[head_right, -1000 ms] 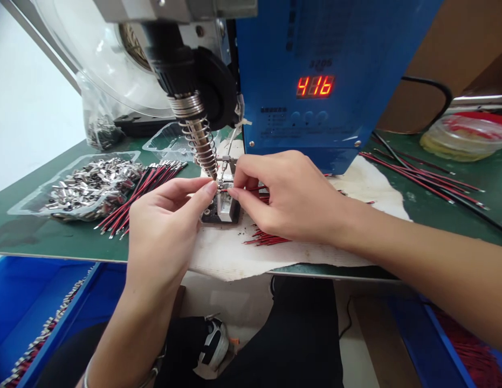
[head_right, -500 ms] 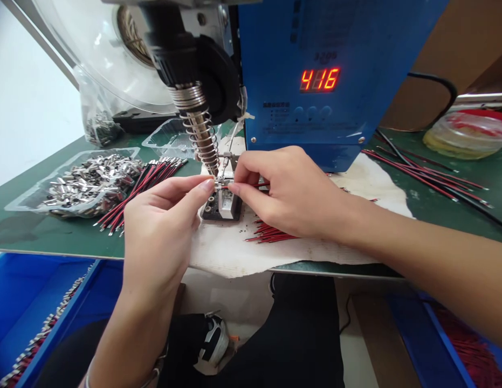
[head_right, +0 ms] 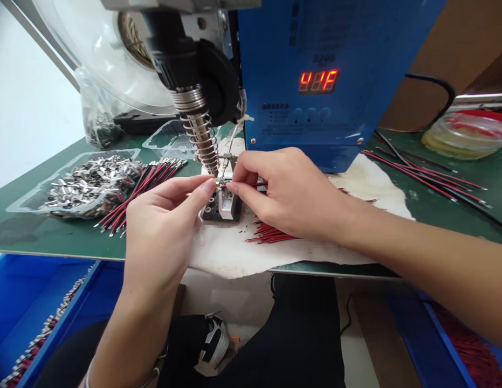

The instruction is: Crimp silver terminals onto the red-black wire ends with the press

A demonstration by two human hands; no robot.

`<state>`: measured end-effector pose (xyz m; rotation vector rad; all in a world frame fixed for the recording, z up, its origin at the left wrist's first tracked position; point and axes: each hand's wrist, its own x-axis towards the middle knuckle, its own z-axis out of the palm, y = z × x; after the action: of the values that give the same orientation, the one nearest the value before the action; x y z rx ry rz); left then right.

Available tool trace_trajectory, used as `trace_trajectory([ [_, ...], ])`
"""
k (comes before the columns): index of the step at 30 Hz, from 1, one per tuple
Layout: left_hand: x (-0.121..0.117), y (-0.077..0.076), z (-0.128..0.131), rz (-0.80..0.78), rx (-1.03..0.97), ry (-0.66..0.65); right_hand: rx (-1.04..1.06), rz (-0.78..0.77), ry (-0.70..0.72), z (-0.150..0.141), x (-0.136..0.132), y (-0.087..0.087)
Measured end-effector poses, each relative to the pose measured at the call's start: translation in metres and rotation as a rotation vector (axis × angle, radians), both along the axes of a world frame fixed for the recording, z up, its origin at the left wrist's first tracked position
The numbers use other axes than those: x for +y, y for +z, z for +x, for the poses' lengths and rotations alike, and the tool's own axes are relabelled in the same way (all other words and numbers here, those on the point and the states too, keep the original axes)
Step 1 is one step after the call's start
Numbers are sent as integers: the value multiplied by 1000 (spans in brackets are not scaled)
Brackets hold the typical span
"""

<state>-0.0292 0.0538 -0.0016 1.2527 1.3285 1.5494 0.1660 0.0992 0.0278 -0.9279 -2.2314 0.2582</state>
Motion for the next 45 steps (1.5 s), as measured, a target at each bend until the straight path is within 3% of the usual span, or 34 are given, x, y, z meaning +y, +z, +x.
trace_trajectory([
  [11,-2,3,1,-22,4,5,38,-28,-22,-1,-2,2],
  [17,-5,10,10,-10,-85,93,47,-12,17,0,-1,2],
  [21,-4,15,8,-80,-37,39,47,15,45,0,0,-1],
  [27,-3,9,2,-56,13,-3,20,-34,23,0,1,0],
  [40,-3,5,3,-27,16,15,-8,26,5,-1,0,1],
  [45,-3,9,5,-53,2,28,12,19,17,0,0,0],
])
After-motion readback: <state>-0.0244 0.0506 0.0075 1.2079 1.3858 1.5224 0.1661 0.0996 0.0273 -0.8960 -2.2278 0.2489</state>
